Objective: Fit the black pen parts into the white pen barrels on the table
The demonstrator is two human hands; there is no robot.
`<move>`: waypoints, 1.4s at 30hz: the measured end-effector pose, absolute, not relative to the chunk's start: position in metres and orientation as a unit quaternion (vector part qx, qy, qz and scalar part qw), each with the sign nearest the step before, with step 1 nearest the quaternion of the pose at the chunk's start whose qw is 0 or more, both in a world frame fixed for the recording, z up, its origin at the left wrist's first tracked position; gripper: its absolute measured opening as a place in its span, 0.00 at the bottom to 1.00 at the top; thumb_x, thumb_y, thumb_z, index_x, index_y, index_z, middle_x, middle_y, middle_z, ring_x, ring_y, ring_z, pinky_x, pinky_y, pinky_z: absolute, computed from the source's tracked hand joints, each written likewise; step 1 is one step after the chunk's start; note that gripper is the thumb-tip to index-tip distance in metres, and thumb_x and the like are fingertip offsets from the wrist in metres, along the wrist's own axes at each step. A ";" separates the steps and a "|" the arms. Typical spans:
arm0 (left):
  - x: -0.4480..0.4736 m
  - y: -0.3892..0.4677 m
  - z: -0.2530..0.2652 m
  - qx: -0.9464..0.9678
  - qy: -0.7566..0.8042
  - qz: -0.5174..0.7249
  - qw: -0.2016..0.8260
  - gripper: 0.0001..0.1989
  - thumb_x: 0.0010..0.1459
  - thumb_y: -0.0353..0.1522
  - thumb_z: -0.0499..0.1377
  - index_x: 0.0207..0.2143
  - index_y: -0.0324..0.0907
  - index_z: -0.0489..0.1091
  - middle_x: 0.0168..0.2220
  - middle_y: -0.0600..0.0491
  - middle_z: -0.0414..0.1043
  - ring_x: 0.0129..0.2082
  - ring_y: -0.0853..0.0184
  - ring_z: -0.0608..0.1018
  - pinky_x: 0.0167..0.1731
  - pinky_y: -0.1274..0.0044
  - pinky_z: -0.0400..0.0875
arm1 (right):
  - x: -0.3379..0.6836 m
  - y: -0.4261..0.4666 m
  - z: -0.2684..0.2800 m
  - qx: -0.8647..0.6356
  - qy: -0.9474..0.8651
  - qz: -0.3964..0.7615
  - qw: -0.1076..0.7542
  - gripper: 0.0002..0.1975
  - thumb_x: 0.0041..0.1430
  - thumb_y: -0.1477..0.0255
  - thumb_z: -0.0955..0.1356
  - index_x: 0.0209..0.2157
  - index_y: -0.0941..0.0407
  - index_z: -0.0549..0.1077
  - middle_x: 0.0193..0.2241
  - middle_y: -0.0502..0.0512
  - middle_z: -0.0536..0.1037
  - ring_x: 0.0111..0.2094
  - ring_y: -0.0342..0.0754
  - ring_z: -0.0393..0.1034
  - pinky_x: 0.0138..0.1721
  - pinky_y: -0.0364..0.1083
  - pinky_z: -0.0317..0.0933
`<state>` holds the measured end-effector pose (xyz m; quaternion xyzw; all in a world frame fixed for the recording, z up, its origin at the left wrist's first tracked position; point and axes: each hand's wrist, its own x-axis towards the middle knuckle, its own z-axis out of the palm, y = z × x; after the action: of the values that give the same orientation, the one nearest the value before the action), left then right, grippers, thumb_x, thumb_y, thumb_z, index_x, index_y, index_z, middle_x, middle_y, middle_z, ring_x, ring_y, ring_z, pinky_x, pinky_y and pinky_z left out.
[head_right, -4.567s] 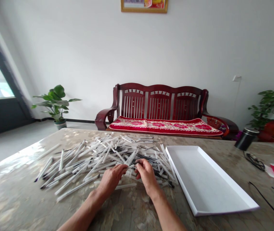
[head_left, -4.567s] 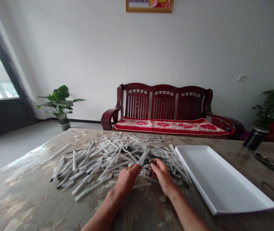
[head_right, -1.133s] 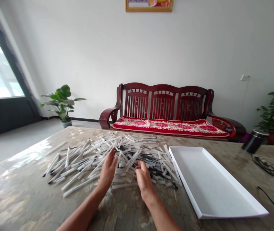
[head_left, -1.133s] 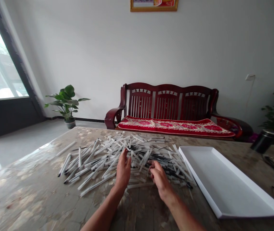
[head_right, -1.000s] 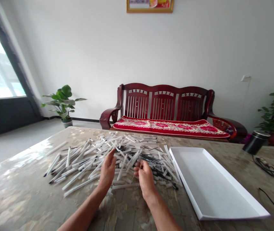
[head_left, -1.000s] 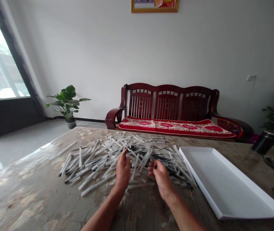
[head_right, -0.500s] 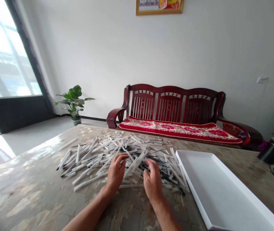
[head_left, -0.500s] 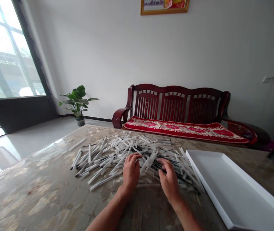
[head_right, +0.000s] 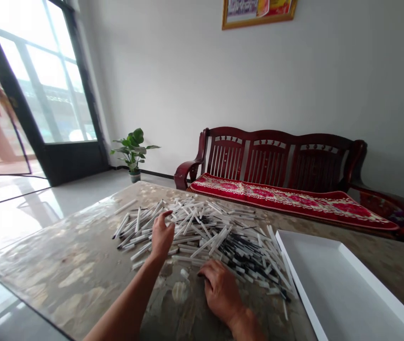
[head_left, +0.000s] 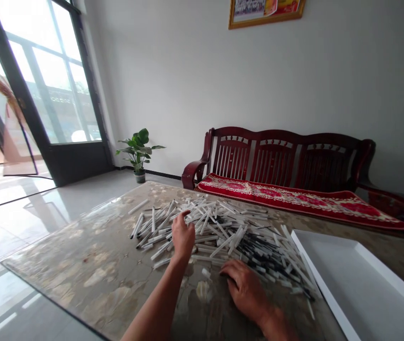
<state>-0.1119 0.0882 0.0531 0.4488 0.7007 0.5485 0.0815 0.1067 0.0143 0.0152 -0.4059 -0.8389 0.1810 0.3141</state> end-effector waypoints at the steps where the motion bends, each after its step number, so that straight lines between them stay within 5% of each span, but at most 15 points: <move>1: -0.126 0.091 0.057 0.435 0.734 0.515 0.078 0.21 0.52 0.28 0.54 0.50 0.42 0.70 0.50 0.44 0.72 0.52 0.55 0.73 0.53 0.67 0.64 | 0.107 0.014 0.015 -0.404 -0.840 0.181 0.314 0.20 0.50 0.85 0.61 0.37 0.54 0.79 0.38 0.54 0.79 0.43 0.49 0.71 0.48 0.47 0.64; 7: -0.210 0.102 0.071 0.351 0.850 0.389 0.050 0.28 0.55 0.37 0.55 0.58 0.36 0.63 0.59 0.33 0.64 0.61 0.45 0.64 0.57 0.59 0.58 | 0.105 0.015 0.012 -0.403 -0.843 0.177 0.308 0.19 0.54 0.84 0.61 0.35 0.53 0.79 0.38 0.54 0.79 0.42 0.48 0.72 0.47 0.45 0.64; 12: -0.255 0.111 0.063 0.374 0.875 0.304 0.043 0.40 0.47 0.52 0.60 0.59 0.39 0.62 0.64 0.30 0.56 0.66 0.36 0.53 0.57 0.47 0.51 | 0.103 0.015 0.012 -0.405 -0.840 0.178 0.314 0.18 0.54 0.85 0.61 0.33 0.53 0.79 0.37 0.53 0.79 0.42 0.48 0.71 0.46 0.45 0.64; 15: -0.271 0.119 0.053 0.391 0.874 0.270 0.102 0.43 0.42 0.55 0.62 0.55 0.39 0.65 0.62 0.28 0.59 0.63 0.29 0.57 0.54 0.42 0.51 | 0.103 0.014 0.012 -0.408 -0.837 0.183 0.316 0.18 0.54 0.85 0.61 0.32 0.53 0.79 0.36 0.54 0.79 0.42 0.48 0.71 0.46 0.45 0.64; 23: -0.263 0.141 0.045 0.471 0.830 0.257 0.151 0.39 0.27 0.49 0.72 0.46 0.47 0.72 0.57 0.34 0.67 0.60 0.32 0.63 0.56 0.45 0.52 | 0.103 0.014 0.012 -0.419 -0.832 0.188 0.310 0.18 0.54 0.85 0.61 0.32 0.53 0.79 0.36 0.54 0.79 0.42 0.48 0.71 0.45 0.44 0.63; 33: -0.244 0.160 0.041 0.520 0.838 0.146 0.080 0.27 0.45 0.40 0.64 0.48 0.41 0.70 0.53 0.31 0.68 0.55 0.37 0.70 0.46 0.55 0.66 | 0.103 0.015 0.012 -0.427 -0.833 0.190 0.295 0.17 0.54 0.84 0.61 0.33 0.54 0.78 0.37 0.54 0.79 0.42 0.48 0.71 0.45 0.45 0.63; 42: -0.238 0.148 0.046 0.563 0.822 0.080 0.035 0.19 0.59 0.26 0.50 0.53 0.37 0.64 0.49 0.35 0.71 0.44 0.52 0.79 0.39 0.67 0.71 | 0.103 0.016 0.009 -0.422 -0.837 0.179 0.298 0.17 0.56 0.84 0.61 0.33 0.54 0.78 0.37 0.53 0.79 0.42 0.48 0.71 0.45 0.44 0.62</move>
<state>-0.2379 0.1483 0.0462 0.5634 0.8216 0.0796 0.0347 0.1027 0.0157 0.0093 -0.4223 -0.8371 0.1792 0.2980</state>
